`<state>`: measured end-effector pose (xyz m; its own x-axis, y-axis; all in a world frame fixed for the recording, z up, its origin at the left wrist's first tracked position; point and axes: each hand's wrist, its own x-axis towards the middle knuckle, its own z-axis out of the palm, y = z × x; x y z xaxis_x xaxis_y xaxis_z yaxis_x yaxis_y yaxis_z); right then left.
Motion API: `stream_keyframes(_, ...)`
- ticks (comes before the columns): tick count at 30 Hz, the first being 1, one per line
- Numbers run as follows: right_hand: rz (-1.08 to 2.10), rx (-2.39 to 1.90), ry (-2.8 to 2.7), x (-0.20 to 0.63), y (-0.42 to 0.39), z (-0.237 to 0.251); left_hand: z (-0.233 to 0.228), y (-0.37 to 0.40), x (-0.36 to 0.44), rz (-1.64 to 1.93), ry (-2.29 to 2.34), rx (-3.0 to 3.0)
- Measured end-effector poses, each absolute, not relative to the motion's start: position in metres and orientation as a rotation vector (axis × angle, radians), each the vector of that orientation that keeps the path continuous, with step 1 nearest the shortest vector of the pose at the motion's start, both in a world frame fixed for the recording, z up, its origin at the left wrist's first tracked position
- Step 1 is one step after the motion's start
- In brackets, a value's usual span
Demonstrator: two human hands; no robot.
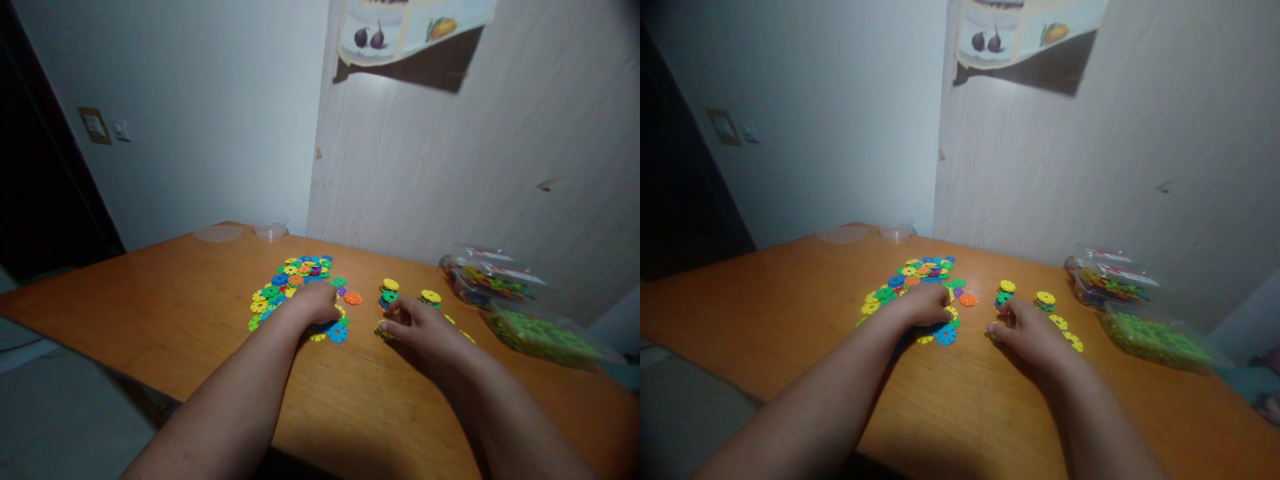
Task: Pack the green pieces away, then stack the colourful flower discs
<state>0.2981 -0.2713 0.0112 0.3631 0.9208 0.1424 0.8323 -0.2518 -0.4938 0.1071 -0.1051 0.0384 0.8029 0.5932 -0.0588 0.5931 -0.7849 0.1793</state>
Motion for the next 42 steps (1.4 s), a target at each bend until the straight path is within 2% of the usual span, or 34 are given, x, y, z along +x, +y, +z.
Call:
stream_keyframes(6, 0.106, -2.039, -1.436, 0.305, -0.265, -0.002, 0.032, -0.1, 0.109, 0.159, 0.881, 2.662)
stream_keyframes(12, 0.002, -1.942, -1.528, 0.286, -0.264, 0.003, 0.032, -0.11, 0.117, 0.418, 0.781, 2.217)
stream_keyframes(20, 0.05, -1.969, -1.653, 0.254, -0.269, 0.021, 0.032, -0.13, 0.125, 0.343, 0.575, 1.811)
stream_keyframes(26, 0.054, -2.095, -1.589, 0.29, -0.275, 0.015, 0.036, -0.11, 0.112, 0.379, 0.703, 2.279)
stream_keyframes(29, 0.101, -2.128, -1.577, 0.301, -0.281, 0.013, 0.036, -0.1, 0.106, 0.242, 0.727, 2.516)
stream_keyframes(35, 0.205, -2.137, -1.694, 0.303, -0.279, 0.02, 0.045, -0.106, 0.097, 0.004, 0.703, 2.546)
stream_keyframes(42, 0.202, -2.122, -1.634, 0.304, -0.277, 0.014, 0.05, -0.112, 0.094, -0.086, 0.778, 2.656)
